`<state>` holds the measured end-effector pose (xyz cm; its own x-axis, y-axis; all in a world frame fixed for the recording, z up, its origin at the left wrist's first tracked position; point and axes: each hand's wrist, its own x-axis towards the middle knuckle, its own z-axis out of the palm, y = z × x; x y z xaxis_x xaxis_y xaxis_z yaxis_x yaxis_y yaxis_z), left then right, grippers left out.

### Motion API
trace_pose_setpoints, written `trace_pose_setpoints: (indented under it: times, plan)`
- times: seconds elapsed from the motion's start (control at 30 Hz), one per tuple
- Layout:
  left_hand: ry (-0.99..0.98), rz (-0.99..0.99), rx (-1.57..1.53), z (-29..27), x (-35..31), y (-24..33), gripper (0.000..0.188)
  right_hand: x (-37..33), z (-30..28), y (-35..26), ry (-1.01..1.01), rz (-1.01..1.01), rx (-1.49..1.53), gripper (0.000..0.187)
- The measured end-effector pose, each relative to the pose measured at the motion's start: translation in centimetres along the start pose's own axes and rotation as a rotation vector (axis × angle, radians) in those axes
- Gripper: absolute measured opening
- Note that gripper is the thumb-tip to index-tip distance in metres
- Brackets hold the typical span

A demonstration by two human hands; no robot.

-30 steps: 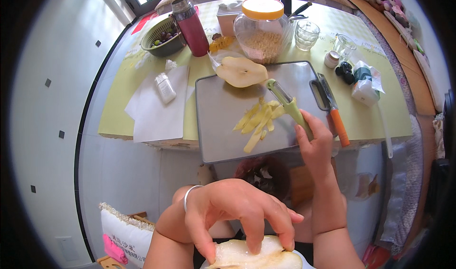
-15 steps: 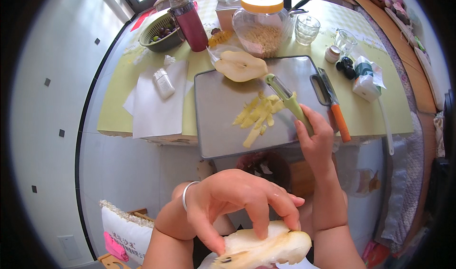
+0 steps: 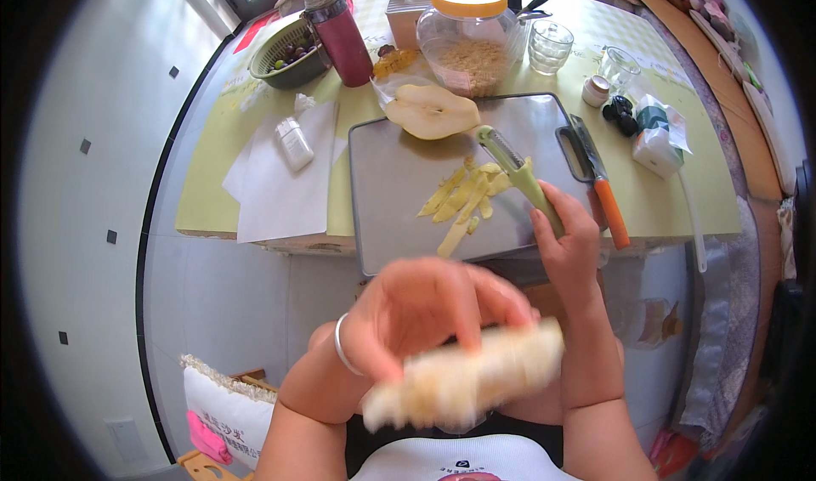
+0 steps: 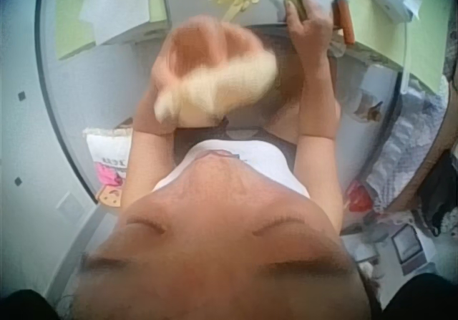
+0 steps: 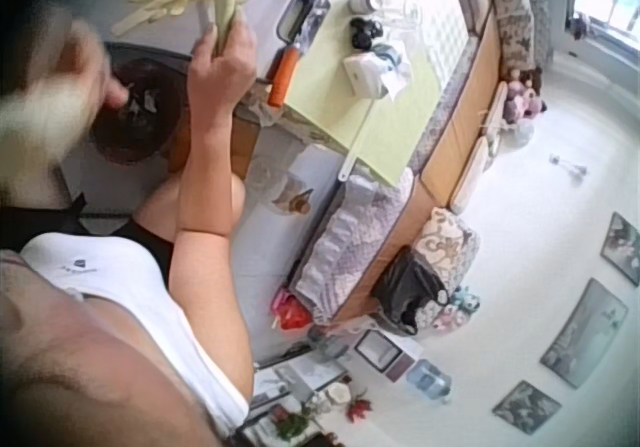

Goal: The person peels a pear using a green peeler, then cuts the pear into smaller pieces with a knife on a cutting board.

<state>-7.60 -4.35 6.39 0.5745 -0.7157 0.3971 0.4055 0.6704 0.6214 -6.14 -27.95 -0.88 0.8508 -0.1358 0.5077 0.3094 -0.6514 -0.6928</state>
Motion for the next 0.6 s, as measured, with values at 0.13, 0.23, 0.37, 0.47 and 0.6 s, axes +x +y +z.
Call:
trace_pose_setpoints:
  times: [0.13,0.23,0.37,0.47,0.6]
  plan:
    - [0.316,0.068,-0.203,-3.3,-0.7,-0.8,0.074,-0.1,0.2,0.2,0.014,-0.016,-0.006,0.036]
    - [0.402,0.106,-0.273,-5.0,-0.3,-0.8,0.083,0.1,0.1,0.0,-0.002,0.012,0.008,0.036]
    - [0.381,0.091,-0.238,-5.9,-0.1,-0.5,0.080,0.1,-0.2,0.0,0.024,0.006,0.006,0.036]
    - [0.380,0.102,-0.238,-6.4,-0.1,-0.8,0.078,0.0,-0.4,0.1,0.036,-0.015,0.000,0.036]
    - [0.444,0.105,-0.240,-6.4,0.0,-0.9,0.084,-0.1,-0.6,-0.1,0.052,-0.028,0.022,0.036]
